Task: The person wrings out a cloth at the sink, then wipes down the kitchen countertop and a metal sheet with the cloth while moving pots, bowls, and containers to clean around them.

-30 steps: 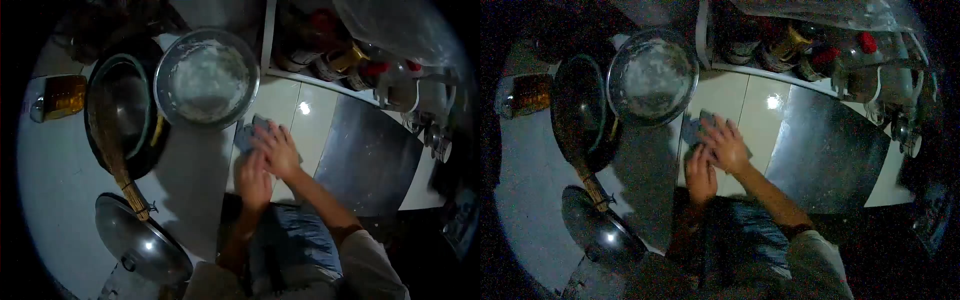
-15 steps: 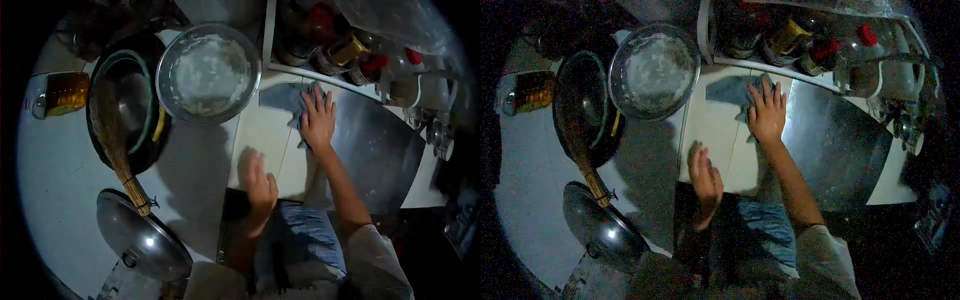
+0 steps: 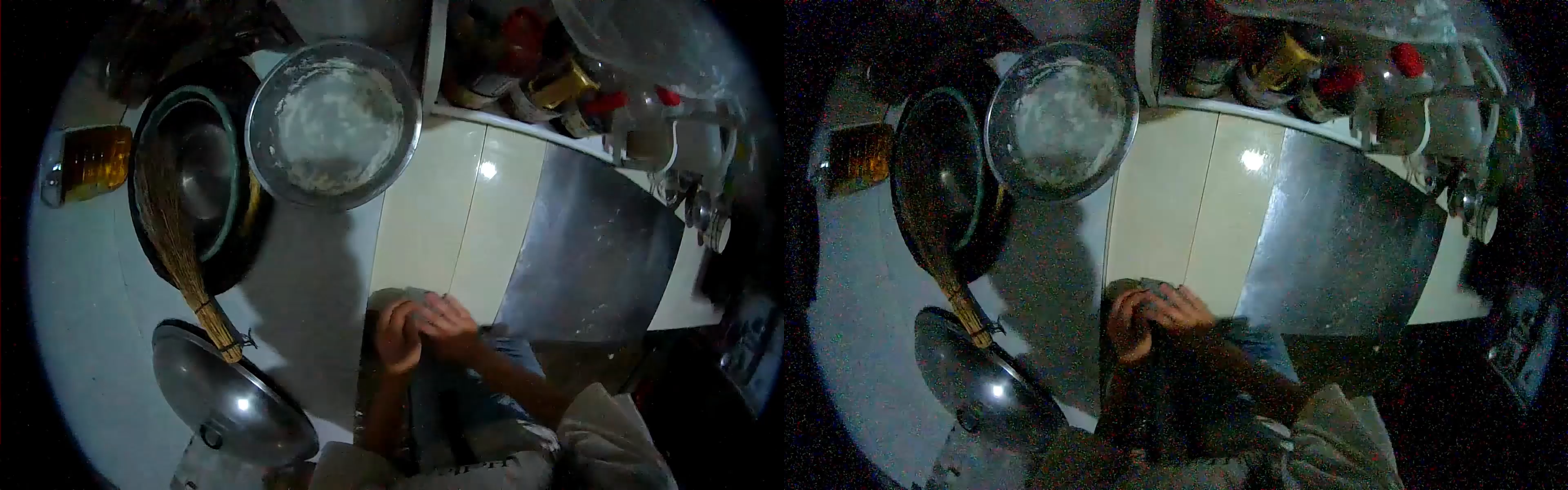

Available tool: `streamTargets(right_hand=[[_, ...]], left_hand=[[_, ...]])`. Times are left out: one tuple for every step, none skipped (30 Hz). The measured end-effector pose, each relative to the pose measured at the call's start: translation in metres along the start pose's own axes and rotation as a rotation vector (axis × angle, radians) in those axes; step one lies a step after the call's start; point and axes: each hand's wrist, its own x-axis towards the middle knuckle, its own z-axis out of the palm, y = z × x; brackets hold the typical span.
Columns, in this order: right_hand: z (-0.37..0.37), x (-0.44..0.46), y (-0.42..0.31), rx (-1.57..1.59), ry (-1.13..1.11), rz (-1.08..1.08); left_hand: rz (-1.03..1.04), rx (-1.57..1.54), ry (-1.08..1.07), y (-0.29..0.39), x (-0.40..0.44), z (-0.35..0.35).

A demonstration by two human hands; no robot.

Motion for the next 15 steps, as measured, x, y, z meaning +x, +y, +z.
streamTargets(right_hand=[[-0.007,0.0,0.007,0.004,0.005,0.014],[-0.015,-0.002,0.019,-0.046,-0.001,-0.006],[-0.025,-0.001,0.035,-0.099,-0.008,-0.031],[-0.039,0.003,0.048,-0.124,0.036,0.093],[-0.055,0.011,0.063,-0.146,0.073,0.211],[-0.074,0.026,0.081,-0.238,0.147,0.32],[-0.089,0.044,0.104,-0.331,0.226,0.429],[-0.099,0.059,0.127,-0.366,0.318,0.482],[-0.106,0.074,0.149,-0.4,0.411,0.534],[-0.111,0.09,0.169,-0.459,0.411,0.536],[-0.118,0.103,0.178,-0.52,0.409,0.538],[-0.117,0.111,0.178,-0.483,0.432,0.563],[-0.113,0.112,0.172,-0.489,0.432,0.565],[-0.107,0.108,0.164,-0.469,0.443,0.553],[-0.101,0.104,0.155,-0.45,0.457,0.537]], left_hand=[[-0.014,-0.043,-0.063,0.002,0.004,-0.005],[0.014,-0.011,-0.044,0.0,0.009,-0.005],[0.021,-0.014,-0.051,0.002,0.014,-0.004],[-0.025,-0.062,-0.005,0.005,0.017,-0.004],[-0.079,-0.109,0.046,0.009,0.02,-0.004],[-0.054,-0.147,0.101,0.012,0.027,-0.001],[-0.059,-0.149,0.103,0.011,0.03,-0.001],[-0.007,-0.124,0.095,0.01,0.032,-0.002],[0.046,-0.099,0.086,0.01,0.035,-0.001],[0.04,-0.148,0.101,0.017,0.04,-0.001],[0.039,-0.153,0.103,0.016,0.04,0.001],[0.042,-0.181,0.106,0.016,0.039,0.004],[0.048,-0.209,0.105,0.015,0.039,0.005],[0.049,-0.216,0.102,0.012,0.039,0.007],[0.055,-0.194,0.097,0.009,0.039,0.01]])
